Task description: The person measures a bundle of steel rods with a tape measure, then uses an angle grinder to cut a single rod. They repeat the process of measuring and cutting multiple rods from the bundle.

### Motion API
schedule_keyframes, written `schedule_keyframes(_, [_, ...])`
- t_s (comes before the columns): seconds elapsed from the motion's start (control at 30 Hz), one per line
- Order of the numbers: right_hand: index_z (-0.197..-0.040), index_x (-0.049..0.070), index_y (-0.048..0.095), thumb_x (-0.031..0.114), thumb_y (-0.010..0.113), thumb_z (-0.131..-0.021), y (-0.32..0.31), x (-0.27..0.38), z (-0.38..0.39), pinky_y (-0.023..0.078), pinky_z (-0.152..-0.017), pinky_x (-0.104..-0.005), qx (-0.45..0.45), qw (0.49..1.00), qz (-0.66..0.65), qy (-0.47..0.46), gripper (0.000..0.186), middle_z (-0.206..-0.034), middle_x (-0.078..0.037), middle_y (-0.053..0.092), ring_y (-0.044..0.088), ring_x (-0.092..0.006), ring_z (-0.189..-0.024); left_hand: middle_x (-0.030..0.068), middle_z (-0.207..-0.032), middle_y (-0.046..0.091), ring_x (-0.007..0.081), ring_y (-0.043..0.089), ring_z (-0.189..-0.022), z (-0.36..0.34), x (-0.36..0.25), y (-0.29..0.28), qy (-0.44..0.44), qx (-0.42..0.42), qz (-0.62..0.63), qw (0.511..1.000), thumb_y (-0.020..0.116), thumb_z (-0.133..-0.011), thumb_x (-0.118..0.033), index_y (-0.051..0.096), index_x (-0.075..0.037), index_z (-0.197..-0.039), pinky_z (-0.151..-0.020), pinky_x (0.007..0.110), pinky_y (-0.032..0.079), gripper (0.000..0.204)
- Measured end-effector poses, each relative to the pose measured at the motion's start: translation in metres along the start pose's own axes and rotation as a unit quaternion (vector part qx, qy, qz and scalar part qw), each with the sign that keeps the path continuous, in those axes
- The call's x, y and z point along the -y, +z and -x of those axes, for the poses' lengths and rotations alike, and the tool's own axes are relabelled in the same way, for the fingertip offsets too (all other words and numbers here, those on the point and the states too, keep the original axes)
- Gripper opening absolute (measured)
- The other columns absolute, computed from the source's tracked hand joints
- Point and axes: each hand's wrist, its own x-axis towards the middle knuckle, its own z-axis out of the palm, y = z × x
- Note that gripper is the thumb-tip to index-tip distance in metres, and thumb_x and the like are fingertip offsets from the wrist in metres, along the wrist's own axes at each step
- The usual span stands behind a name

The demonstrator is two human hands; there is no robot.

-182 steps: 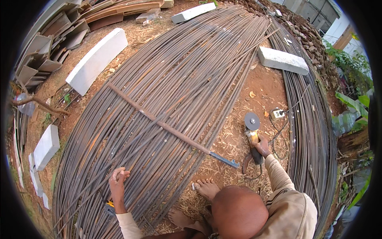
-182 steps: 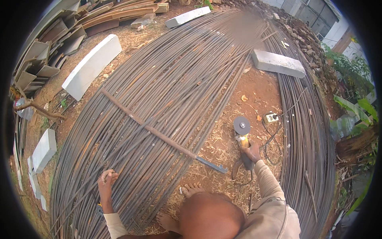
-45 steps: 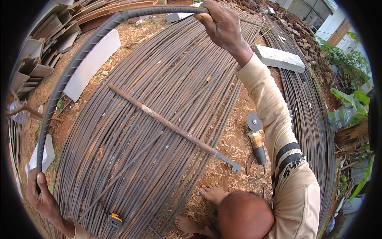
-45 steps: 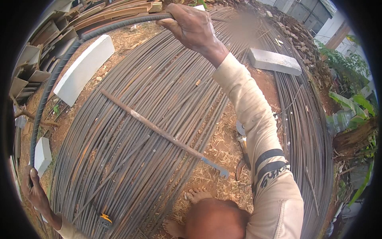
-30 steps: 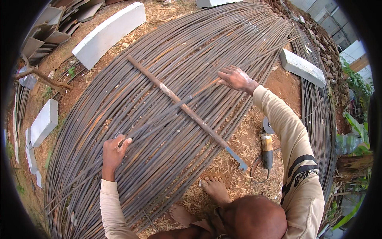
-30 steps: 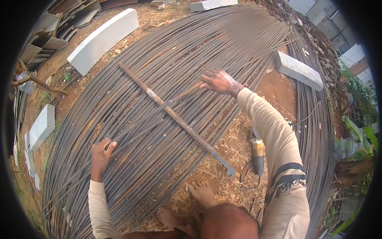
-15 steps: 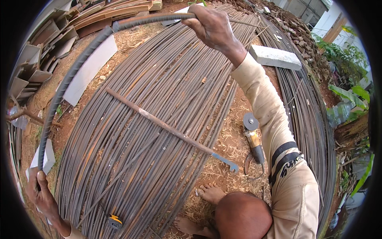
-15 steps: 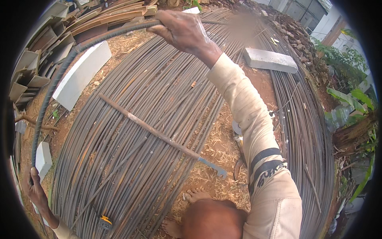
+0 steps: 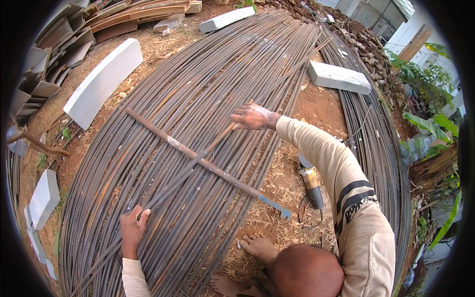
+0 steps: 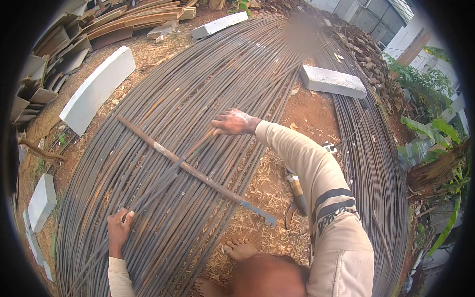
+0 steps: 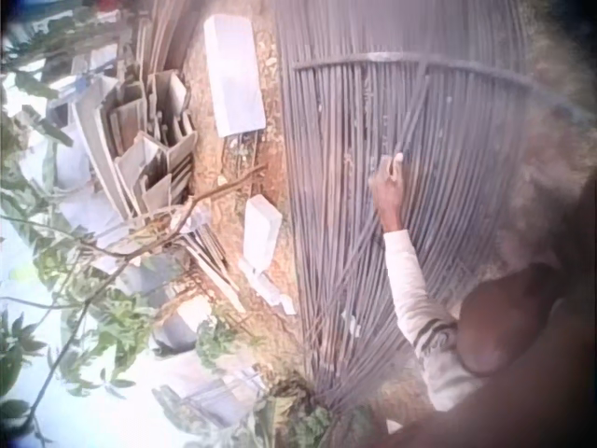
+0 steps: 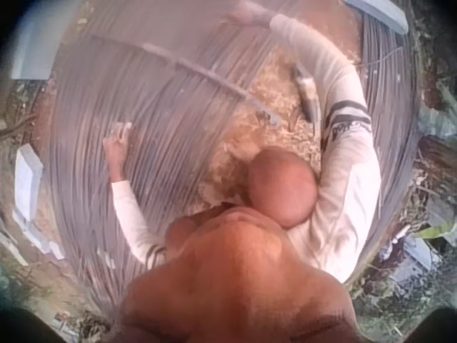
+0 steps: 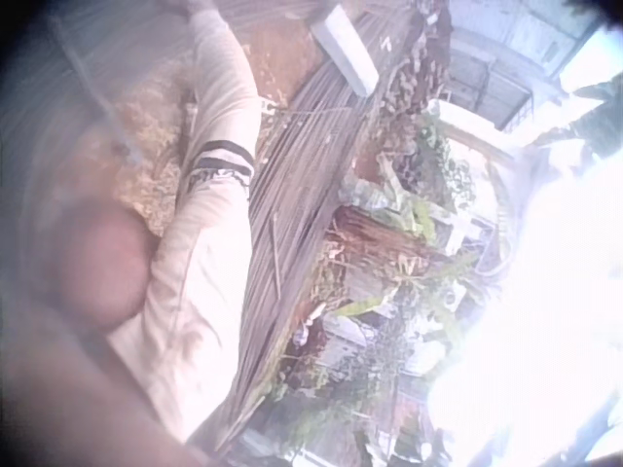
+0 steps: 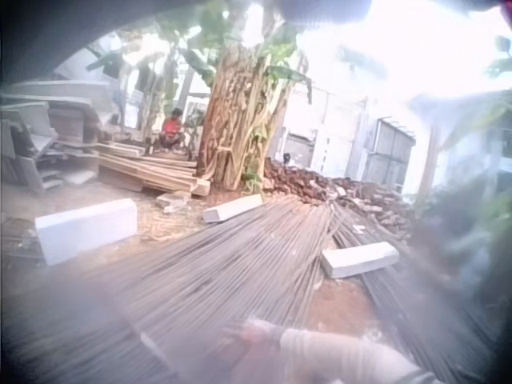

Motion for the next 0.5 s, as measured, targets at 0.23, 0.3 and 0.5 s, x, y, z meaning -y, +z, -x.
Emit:
schedule_keyframes(0.23, [-0.098,0.01,0.062,0.054,0.068,-0.1,-0.203,0.024,-0.085,0.053,-0.069,-0.0435,-0.493,0.857,0.144,0.02,0.044,-0.081,-0.005,0.059,0.064,-0.0256,-0.074,0.0101,-0.085,0.063,0.0187,0.056,-0.077,0.017,-0.039,-0.215,0.074,-0.303,-0.148,0.938,0.071,-0.106,-0.02,0.068,0.006,-0.105,-0.068,0.036,0.044,0.026])
schedule_keyframes(0.3, [-0.095,0.009,0.062,0.051,0.073,-0.097,-0.264,0.025,-0.086,0.052,-0.063,-0.0407,-0.599,0.78,0.184,-0.007,0.043,-0.075,-0.005,0.058,0.062,-0.0252,-0.067,0.0062,-0.089,0.059,0.0146,0.051,-0.078,0.029,-0.069,-0.277,0.059,-0.317,-0.138,0.936,0.063,-0.111,-0.027,0.066,0.005,-0.107,-0.067,0.033,0.04,0.032])
schedule_keyframes(0.5, [-0.102,0.008,0.06,0.056,0.062,-0.102,-0.238,0.033,-0.069,0.054,-0.065,-0.0454,-0.375,0.921,0.094,0.035,0.048,-0.077,-0.008,0.061,0.066,-0.0298,-0.071,0.0026,-0.075,0.043,0.0125,0.037,-0.07,0.036,-0.085,-0.253,-0.009,-0.156,-0.063,0.986,0.064,-0.11,-0.031,0.062,0.002,-0.094,-0.062,0.034,0.031,0.037])
